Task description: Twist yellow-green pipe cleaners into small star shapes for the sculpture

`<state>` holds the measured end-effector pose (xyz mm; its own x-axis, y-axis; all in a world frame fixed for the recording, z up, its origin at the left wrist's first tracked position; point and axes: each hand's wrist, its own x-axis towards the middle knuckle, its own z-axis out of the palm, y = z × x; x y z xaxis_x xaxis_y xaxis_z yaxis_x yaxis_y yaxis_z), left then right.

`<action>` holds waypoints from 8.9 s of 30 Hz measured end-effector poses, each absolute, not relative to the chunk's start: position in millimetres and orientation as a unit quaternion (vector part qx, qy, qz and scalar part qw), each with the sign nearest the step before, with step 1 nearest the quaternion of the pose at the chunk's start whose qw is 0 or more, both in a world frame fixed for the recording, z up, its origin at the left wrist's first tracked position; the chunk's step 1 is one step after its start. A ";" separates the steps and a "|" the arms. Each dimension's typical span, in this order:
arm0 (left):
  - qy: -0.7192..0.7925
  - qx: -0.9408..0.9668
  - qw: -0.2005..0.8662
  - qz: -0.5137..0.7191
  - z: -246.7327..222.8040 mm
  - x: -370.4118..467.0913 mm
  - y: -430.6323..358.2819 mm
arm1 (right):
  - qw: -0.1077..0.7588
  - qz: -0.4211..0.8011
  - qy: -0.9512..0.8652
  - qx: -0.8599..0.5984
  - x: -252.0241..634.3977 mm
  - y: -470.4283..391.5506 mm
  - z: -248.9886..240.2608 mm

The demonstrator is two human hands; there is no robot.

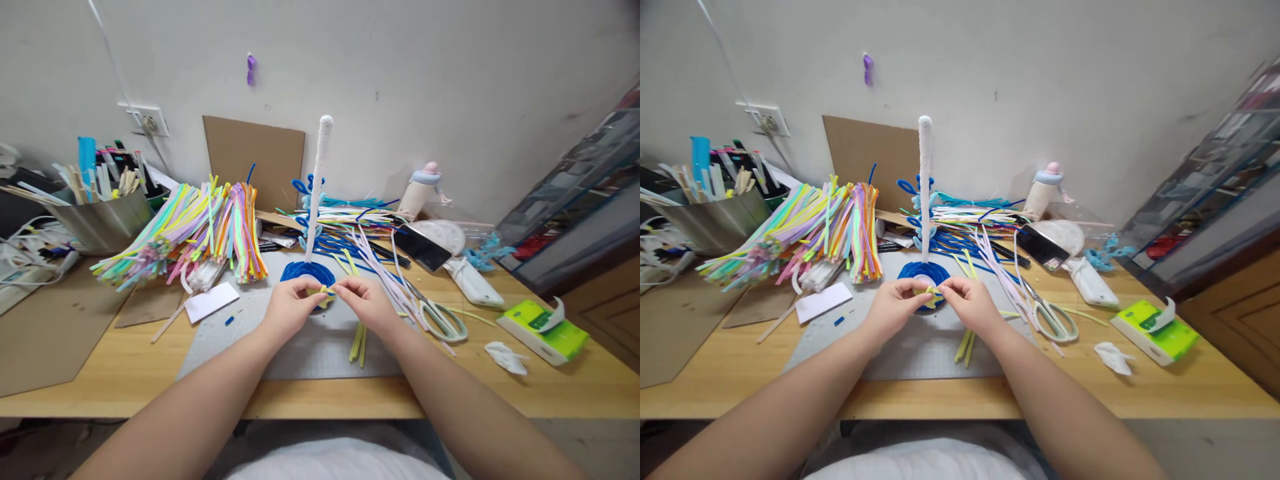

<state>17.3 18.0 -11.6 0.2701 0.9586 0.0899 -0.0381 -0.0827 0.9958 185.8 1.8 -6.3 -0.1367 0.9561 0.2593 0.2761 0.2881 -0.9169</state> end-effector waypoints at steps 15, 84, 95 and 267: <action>0.287 0.334 0.746 0.500 -2.9 20.0 16.0 | 0.589 0.550 -0.451 -0.382 163.6 -3.3 -15.5; 0.289 0.524 0.765 0.237 9.8 -6.4 26.4 | 0.458 0.475 -0.648 -0.381 178.4 -8.0 -2.0; 0.254 0.380 0.783 0.423 -5.6 17.3 18.1 | 0.570 0.503 -0.517 -0.395 164.4 -7.9 -12.8; 0.413 0.450 0.593 0.525 -13.3 24.7 18.9 | 0.534 0.316 -0.597 -0.509 159.8 -9.9 -22.3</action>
